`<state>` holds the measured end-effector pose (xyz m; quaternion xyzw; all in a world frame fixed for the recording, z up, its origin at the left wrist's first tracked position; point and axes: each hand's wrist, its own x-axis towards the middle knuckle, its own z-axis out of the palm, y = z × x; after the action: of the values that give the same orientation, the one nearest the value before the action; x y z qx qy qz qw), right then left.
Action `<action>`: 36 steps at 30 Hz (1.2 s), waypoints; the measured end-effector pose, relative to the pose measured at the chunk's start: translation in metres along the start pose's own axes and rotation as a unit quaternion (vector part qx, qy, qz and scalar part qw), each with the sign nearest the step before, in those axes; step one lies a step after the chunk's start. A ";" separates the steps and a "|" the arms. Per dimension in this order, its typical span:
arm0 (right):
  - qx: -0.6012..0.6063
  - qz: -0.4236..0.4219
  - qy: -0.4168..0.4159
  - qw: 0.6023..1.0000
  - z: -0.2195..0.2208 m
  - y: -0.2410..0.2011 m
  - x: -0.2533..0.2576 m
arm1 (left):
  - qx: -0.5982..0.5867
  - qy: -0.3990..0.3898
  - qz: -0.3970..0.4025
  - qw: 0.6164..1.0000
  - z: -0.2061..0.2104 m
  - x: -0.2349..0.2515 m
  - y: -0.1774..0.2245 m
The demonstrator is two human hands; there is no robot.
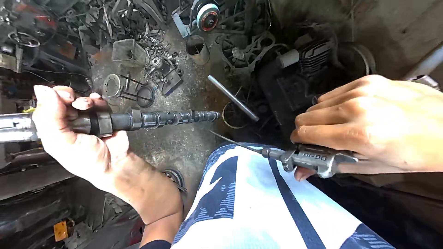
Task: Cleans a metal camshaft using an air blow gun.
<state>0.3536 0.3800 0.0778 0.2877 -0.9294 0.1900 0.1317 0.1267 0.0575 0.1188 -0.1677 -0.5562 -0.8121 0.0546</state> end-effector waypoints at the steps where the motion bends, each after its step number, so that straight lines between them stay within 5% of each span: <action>1: -0.004 0.008 0.008 1.000 0.000 0.001 -0.002 | -0.011 -0.008 0.002 1.000 -0.002 0.001 0.000; 25: 0.017 0.044 0.060 0.997 -0.011 0.001 -0.021 | -0.068 0.010 -0.002 0.998 -0.024 -0.009 0.009; 36: -0.012 0.069 -0.029 0.997 0.006 0.014 -0.022 | -0.091 0.018 -0.014 0.996 -0.036 -0.003 0.015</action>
<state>0.3618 0.3991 0.0608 0.2270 -0.9526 0.1789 0.0953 0.1263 0.0182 0.1191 -0.1495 -0.4809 -0.8631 0.0375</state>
